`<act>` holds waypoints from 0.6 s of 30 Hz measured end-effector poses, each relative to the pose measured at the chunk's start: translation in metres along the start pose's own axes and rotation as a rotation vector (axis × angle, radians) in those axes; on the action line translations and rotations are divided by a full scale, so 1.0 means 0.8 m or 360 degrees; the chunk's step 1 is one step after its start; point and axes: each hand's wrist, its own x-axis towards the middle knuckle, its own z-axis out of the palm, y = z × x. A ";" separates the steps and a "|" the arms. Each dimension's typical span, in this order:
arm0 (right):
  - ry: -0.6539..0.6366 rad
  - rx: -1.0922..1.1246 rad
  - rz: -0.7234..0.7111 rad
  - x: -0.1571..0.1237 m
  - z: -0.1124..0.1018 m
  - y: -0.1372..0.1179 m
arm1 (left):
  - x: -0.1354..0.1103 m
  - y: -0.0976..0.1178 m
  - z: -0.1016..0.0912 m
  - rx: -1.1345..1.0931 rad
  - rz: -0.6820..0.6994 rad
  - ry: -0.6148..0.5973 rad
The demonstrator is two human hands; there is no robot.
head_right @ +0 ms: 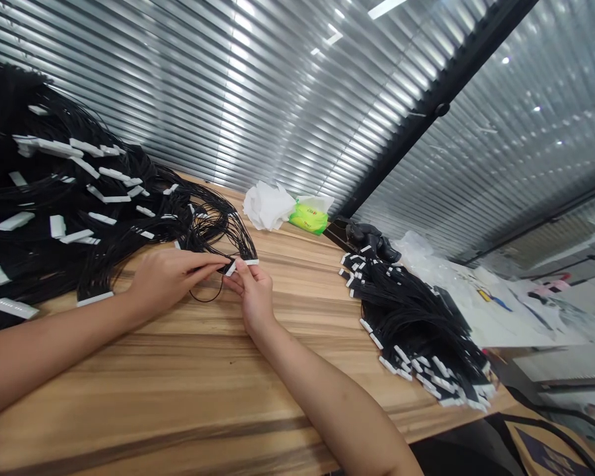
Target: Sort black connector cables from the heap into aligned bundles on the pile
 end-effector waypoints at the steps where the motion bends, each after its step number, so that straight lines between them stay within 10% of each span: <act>1: -0.0001 0.0000 -0.0003 0.000 0.000 0.000 | 0.000 0.000 -0.001 0.0002 0.0003 -0.0005; 9: 0.0030 -0.0101 -0.0041 0.001 -0.001 0.005 | 0.005 0.009 -0.002 0.0085 -0.0156 -0.0190; 18: 0.0088 -0.0237 -0.0152 0.001 -0.005 0.006 | 0.002 0.016 -0.003 0.0217 0.0596 0.0198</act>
